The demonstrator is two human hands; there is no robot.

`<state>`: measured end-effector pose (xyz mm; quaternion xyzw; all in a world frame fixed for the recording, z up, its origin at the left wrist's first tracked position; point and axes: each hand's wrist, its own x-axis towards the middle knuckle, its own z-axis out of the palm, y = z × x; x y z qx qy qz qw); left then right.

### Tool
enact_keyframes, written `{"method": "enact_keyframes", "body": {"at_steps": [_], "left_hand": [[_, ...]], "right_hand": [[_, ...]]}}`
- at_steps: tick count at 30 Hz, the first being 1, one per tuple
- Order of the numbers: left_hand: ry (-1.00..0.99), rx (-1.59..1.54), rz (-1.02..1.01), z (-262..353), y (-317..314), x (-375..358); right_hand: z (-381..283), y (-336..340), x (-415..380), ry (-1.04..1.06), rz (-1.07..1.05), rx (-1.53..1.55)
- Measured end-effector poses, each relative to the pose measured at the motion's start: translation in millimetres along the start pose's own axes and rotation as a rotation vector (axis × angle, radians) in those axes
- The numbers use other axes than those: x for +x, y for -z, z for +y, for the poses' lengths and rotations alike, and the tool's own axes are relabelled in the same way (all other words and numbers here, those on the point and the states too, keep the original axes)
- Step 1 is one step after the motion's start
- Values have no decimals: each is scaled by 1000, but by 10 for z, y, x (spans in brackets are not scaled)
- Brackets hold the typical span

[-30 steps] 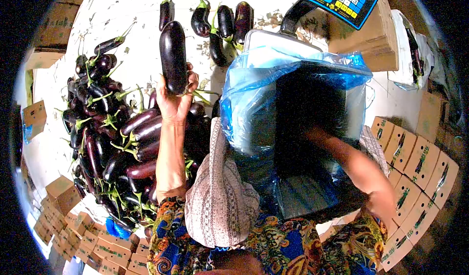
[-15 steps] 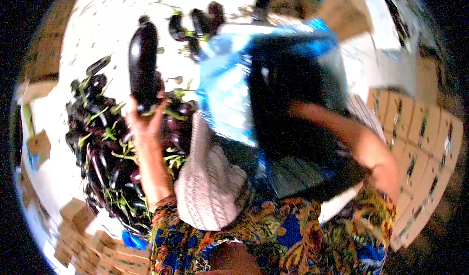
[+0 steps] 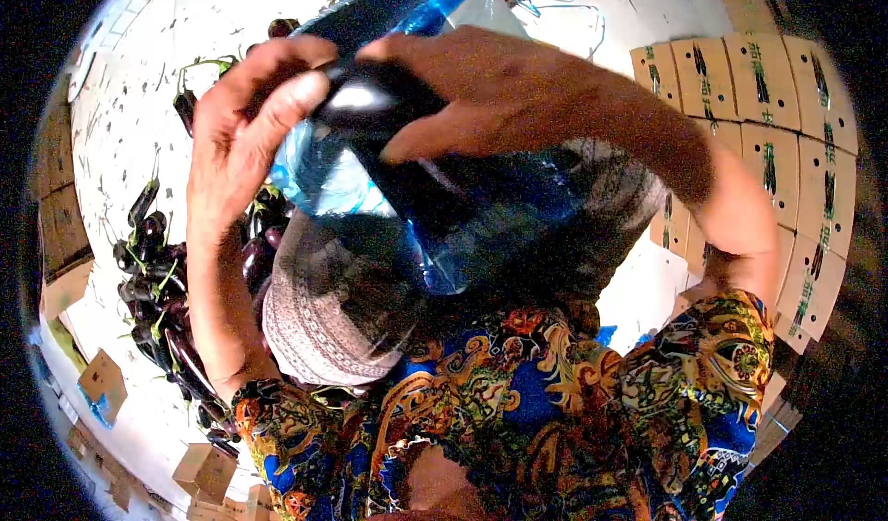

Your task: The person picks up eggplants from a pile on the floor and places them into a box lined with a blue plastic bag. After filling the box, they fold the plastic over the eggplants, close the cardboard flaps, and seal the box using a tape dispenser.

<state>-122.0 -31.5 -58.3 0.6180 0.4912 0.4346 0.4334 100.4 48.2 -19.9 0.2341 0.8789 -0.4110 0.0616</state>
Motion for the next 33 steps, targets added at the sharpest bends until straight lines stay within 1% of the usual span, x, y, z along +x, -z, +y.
{"method": "enact_keyframes", "body": {"at_steps": [1, 3, 4, 6, 9, 12, 13, 15, 16, 17, 18, 19, 21, 22, 25, 27, 29, 30, 31, 33], "left_hand": [[-92, 75, 163, -110, -41, -12], [143, -35, 146, -93, 21, -120], [108, -183, 138, -180, 58, -172], [169, -177, 108, -293, 96, -294], [274, -210, 49, -464, 119, -430], [317, -257, -8, -541, 84, -541], [341, -211, -21, -552, 56, -554], [363, -82, -115, -534, -3, -492], [289, 41, -135, -653, 69, -489], [213, 154, -116, -746, 4, -448], [123, 282, -107, -857, -43, -416], [35, 409, -94, -930, -77, -392], [29, 523, -46, -994, -129, -360], [23, 578, -29, -1012, -152, -352], [66, 568, 48, -1112, -136, -355], [72, 547, 39, -1091, -97, -361], [67, 516, 35, -1107, -81, -376], [60, 490, 51, -1118, -91, -379], [53, 463, 68, -1134, -108, -388], [65, 423, 87, -1149, -129, -425]], "right_hand": [[129, 20, -152, -105, -4, 31], [294, 17, -485, -334, 39, 197], [323, 1, -608, -397, 71, 316], [313, -78, -807, -512, 138, 560], [342, -245, -880, -682, 139, 735], [248, -101, -1049, -536, 123, 987], [236, -74, -1083, -490, 115, 1068], [292, -85, -1033, -438, 165, 735], [323, -137, -820, -454, 127, 535], [388, -141, -738, -460, 92, 332], [445, -185, -673, -513, 26, 328], [540, -293, -627, -558, 23, 350], [750, -585, -520, -650, 11, 399], [770, -673, -419, -601, -26, 448], [909, -1003, -69, -488, -98, 625], [892, -1189, 296, -614, -210, 410], [1168, -1609, 457, -466, -317, 407], [1015, -1611, 545, -466, -438, 217], [952, -1753, 558, -464, -371, 91], [970, -1794, 612, -469, -333, 1]]}}
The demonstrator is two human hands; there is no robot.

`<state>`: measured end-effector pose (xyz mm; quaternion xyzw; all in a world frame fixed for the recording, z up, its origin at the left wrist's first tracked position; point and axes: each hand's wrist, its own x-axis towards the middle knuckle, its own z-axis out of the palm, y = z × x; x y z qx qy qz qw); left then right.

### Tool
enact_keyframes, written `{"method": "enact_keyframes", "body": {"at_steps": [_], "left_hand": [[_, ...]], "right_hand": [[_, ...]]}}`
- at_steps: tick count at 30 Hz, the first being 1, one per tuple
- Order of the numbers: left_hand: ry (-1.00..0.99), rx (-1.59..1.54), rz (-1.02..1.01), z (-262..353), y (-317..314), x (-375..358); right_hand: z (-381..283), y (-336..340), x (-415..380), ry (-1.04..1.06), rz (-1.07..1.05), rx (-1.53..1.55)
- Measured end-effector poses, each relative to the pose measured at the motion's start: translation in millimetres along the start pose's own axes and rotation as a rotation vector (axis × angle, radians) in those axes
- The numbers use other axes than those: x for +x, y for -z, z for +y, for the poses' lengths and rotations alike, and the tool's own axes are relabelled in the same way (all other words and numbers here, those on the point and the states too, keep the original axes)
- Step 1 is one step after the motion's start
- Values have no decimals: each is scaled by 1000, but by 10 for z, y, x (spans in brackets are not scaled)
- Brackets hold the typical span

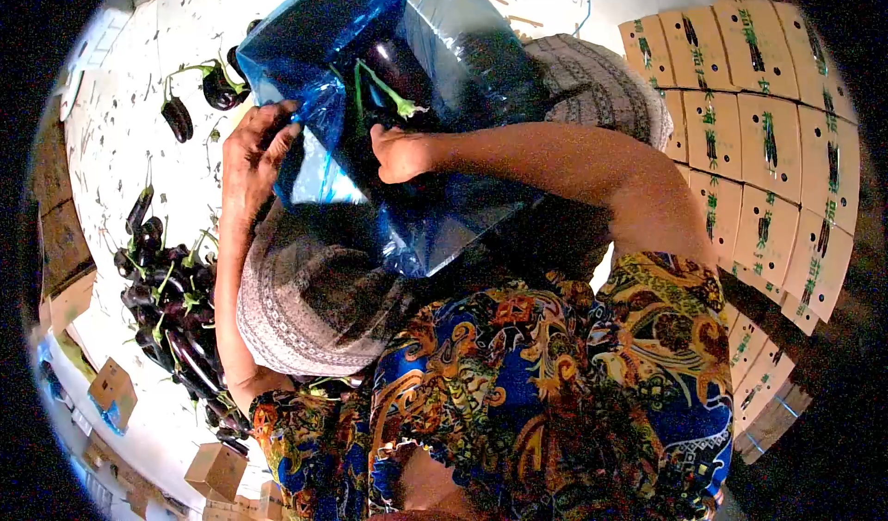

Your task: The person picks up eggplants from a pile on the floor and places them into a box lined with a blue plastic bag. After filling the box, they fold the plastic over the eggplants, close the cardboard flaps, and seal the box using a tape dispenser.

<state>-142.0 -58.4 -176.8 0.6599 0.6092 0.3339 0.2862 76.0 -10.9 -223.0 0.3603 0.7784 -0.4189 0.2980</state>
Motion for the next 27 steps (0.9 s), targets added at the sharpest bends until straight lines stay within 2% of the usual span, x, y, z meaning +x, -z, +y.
{"method": "enact_keyframes", "body": {"at_steps": [3, 6, 7, 10, 14, 15, 16, 18, 20, 21, 22, 24, 25, 26, 27], "left_hand": [[34, -58, 17, 20, -19, -4], [-2, -51, 48, 11, -41, 21], [25, -71, 50, 30, -46, 16], [17, -122, 80, -14, -62, -9], [88, -185, 81, -46, -33, -31], [111, -196, 94, -65, -25, -45], [131, -210, 101, -75, -13, -65], [176, -277, 70, -72, 34, -85], [123, -365, 87, -193, 0, -124], [124, -369, 83, -180, 20, -139], [113, -369, 85, -172, 38, -160], [120, -369, 106, -179, 56, -187], [182, -402, 113, -115, 61, -186], [173, -462, 98, -222, 5, -208], [146, -464, 103, -206, 28, -220]], "right_hand": [[-55, -55, -82, 28, 91, -56], [-35, -81, -118, 35, 94, -174], [-68, -112, -136, 34, 89, -355], [16, 40, -148, 132, 43, -345], [177, -214, 159, 162, -116, -474], [127, -188, 137, 281, 6, -437], [70, -151, 130, 123, -20, -413], [68, -72, 102, 115, 38, -449], [96, -8, 52, 195, -48, -445], [227, -168, 156, 186, 5, -491], [68, -51, 122, 79, -112, -549], [350, -208, 252, 270, 10, -530], [237, -154, 177, 342, 165, -484], [103, -31, 176, 92, -112, -603], [243, -37, 250, 127, -103, -590]]}}
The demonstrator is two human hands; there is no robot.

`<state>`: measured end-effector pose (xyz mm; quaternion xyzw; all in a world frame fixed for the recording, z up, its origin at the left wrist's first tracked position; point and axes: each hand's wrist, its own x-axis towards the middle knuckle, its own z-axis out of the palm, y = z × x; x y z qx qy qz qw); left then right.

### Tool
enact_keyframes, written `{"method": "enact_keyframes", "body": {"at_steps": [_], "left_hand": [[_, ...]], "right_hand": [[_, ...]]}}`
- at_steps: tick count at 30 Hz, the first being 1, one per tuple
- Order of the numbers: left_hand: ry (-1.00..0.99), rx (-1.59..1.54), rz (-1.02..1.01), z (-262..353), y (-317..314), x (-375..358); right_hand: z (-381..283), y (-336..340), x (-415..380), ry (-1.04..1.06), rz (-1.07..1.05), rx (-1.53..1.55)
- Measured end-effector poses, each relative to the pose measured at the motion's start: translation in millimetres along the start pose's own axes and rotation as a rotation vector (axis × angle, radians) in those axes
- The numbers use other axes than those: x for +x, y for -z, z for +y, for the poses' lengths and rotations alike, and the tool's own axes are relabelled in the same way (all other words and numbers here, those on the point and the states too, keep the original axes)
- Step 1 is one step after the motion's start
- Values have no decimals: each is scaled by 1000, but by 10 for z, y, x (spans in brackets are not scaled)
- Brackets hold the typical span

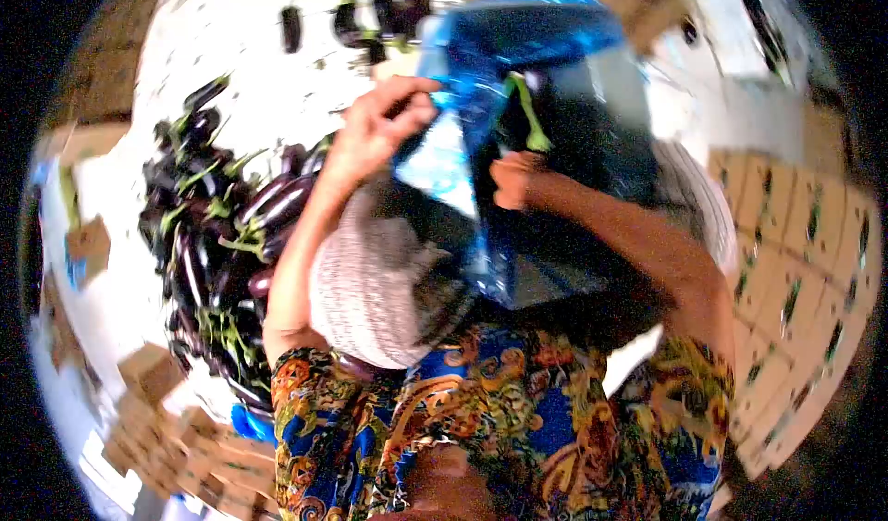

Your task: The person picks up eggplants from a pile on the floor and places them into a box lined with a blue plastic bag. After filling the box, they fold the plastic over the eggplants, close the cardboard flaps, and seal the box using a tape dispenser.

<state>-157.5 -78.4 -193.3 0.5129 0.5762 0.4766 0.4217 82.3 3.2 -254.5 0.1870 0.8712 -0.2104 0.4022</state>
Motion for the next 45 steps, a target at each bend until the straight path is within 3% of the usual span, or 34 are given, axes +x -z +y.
{"method": "enact_keyframes", "body": {"at_steps": [2, 3, 7, 9, 13, 15, 17, 19, 21, 22, 25, 27, 31, 33, 37, 39, 42, 45], "left_hand": [[30, -105, 41, 42, 35, -114], [75, -229, 66, 39, 50, -212], [-10, 102, 271, 18, 346, -620], [47, 214, 357, -160, 573, -859], [371, 214, 637, -639, 1221, -1521], [389, 546, 792, -783, 1618, -1880], [605, 586, 837, -848, 1949, -2156], [526, 679, 928, -825, 2091, -2262], [598, 700, 897, -732, 2242, -2326], [455, 946, 988, -738, 2347, -2360], [535, 1208, 1000, -647, 2793, -2382], [558, 1365, 882, -795, 3031, -2435], [880, 1514, 638, -1104, 3196, -2474], [931, 1586, 614, -1235, 3283, -2485], [768, 1688, 611, -1196, 3379, -2451], [521, 1664, 762, -945, 3288, -2391], [189, 1480, 960, -327, 2909, -2208], [-147, 1236, 1017, 361, 2246, -1933]], "right_hand": [[93, -1, 49, 48, 78, -24], [159, -56, 171, 65, -30, -110], [214, -2, 139, 89, -29, -126], [198, 29, 20, 92, 1, -81], [197, 101, -184, 108, 47, 6], [171, 149, -298, 119, 66, 49], [149, 217, -420, 127, 85, 94], [130, 250, -505, 128, 95, 119], [108, 274, -563, 139, 107, 141], [101, 295, -602, 142, 113, 150], [86, 341, -694, 139, 123, 154], [85, 410, -744, 136, 132, 126], [82, 410, -838, 132, 118, 130], [60, 408, -884, 129, 97, 139], [49, 476, -1012, 118, 50, 154], [44, 615, -1038, 148, 35, 123], [-602, 1368, -1107, -10, 33, 762], [-946, 1812, -1179, -17, -52, 984]]}}
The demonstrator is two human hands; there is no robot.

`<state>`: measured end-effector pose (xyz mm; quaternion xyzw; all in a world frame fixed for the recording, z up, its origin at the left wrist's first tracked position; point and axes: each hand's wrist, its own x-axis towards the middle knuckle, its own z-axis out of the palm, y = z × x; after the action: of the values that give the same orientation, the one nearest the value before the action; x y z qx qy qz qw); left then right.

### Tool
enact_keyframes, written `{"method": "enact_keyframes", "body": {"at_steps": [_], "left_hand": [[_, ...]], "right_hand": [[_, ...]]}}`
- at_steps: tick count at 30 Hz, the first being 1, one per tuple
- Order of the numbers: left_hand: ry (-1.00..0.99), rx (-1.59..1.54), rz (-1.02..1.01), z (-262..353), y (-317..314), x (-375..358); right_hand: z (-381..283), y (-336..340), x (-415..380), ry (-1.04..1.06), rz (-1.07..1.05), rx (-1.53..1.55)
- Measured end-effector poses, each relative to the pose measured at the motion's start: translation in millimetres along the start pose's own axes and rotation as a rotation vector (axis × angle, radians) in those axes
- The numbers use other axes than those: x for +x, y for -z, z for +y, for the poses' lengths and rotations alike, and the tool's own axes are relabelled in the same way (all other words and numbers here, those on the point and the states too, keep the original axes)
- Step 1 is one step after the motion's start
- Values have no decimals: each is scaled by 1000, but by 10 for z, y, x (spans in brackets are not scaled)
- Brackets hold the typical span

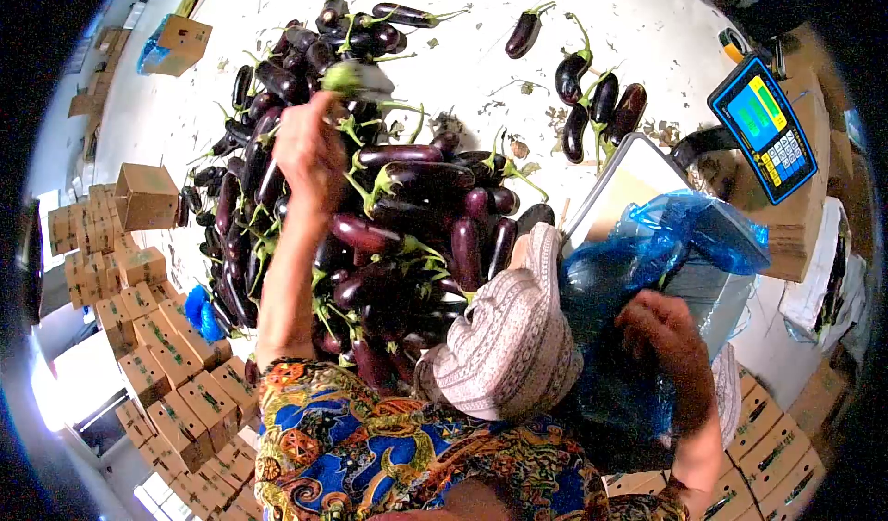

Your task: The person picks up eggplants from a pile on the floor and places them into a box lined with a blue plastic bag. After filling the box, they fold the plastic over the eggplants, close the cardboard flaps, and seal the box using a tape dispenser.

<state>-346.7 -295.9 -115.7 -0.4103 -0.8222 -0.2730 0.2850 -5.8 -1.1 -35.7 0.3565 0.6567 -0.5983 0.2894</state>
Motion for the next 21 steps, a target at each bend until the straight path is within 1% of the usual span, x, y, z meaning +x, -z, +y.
{"method": "enact_keyframes", "body": {"at_steps": [1, 2, 3, 4, 5, 6, 8, 10, 11, 12, 14, 15, 16, 17, 18, 19, 20, 21], "left_hand": [[-55, -91, 94, 263, -6, 7], [-91, -218, 106, 616, 47, 51], [-169, -342, 69, 1036, 201, 270], [-120, -185, -796, 1434, 465, 490], [-297, -475, -479, 1636, 368, 338], [-531, -667, -162, 1834, 266, 190], [-557, -818, -373, 2205, 243, 289], [-643, -846, -336, 2419, 113, 242], [-688, -784, -458, 2485, 152, 260], [-732, -797, -540, 2545, 149, 277], [-766, -885, -636, 2657, 106, 318], [-780, -899, -666, 2711, 94, 319], [-770, -942, -743, 2742, 116, 310], [-758, -977, -829, 2776, 156, 290], [-745, -1011, -916, 2801, 192, 268], [-691, -1109, -907, 2734, 206, 245], [-573, -1178, -929, 2689, 237, 236], [-460, -1217, -901, 2586, 232, 216]], "right_hand": [[95, -4, 114, 94, -60, 227], [184, 1, 218, 184, -118, 455], [-86, -152, 199, 157, -46, 561], [-388, -334, 200, 132, 38, 670], [-421, -354, 307, 162, 14, 795], [-411, -319, 394, 193, 3, 926], [-350, -94, 397, 338, -177, 1074], [-107, 228, 501, 499, -263, 990], [-173, 165, 432, 371, -190, 1205], [10, 163, 537, 496, -80, 911], [78, 160, 554, 419, -222, 1075], [58, 158, 502, 448, -193, 1011], [41, 158, 441, 470, -166, 943], [102, 188, 427, 502, -175, 943], [169, 253, 387, 485, -188, 918], [226, 293, 344, 520, -154, 862], [346, 362, 254, 551, -121, 807], [406, 433, 104, 608, -159, 735]]}}
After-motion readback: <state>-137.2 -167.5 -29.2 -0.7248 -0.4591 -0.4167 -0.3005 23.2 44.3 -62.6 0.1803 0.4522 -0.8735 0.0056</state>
